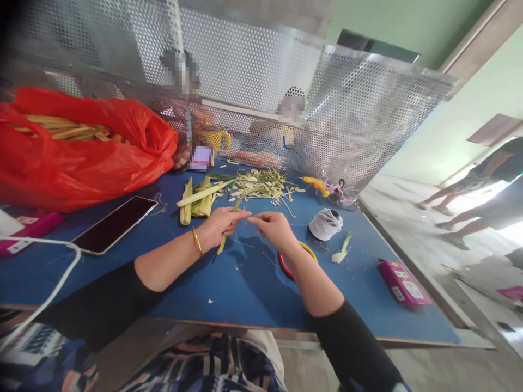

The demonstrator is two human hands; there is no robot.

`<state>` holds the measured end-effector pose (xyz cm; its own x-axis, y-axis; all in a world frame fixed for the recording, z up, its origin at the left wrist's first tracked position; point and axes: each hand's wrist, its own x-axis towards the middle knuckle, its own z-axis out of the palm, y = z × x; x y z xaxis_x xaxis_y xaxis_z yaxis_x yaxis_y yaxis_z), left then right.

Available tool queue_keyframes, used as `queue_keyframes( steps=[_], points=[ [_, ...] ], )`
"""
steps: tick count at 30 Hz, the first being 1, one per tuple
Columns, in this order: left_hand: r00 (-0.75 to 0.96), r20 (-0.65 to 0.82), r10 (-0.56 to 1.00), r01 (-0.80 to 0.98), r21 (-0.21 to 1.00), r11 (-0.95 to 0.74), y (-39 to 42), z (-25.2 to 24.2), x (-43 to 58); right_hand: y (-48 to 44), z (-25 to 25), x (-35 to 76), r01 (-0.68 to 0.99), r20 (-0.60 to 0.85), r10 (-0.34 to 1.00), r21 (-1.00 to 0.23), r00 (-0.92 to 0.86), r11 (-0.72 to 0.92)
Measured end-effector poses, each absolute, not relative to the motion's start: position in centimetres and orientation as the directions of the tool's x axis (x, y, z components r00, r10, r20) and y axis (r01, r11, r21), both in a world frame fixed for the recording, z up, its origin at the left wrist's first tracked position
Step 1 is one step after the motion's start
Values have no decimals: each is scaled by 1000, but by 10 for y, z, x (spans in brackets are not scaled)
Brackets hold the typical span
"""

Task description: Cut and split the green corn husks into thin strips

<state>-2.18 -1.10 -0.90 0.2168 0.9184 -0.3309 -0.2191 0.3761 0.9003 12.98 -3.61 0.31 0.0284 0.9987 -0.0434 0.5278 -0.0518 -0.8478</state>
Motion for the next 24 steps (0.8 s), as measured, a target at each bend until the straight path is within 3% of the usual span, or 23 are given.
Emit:
queue_keyframes(
  steps=[3, 5, 13, 18, 24],
  points=[
    [206, -334, 920, -238, 895, 378, -8, -10, -23, -17, -7, 116, 199, -137, 988, -972, -65, -121],
    [211, -338, 917, -241, 891, 384, -5, -11, -24, -10, -10, 115, 105, -137, 983, -987, -124, -125],
    [202, -366, 909, -247, 879, 408, -3, -15, -22, -5, -13, 124, 68, -244, 942, -970, -232, -234],
    [238, -373, 897, -255, 867, 429, -4, -16, -20, -9, -20, 124, -14, -244, 936, -967, -252, -256],
    [281, -344, 896, -327, 843, 426, -6, -12, -21, 2, -17, 153, 55, -199, 894, -980, -401, -193]
  ],
)
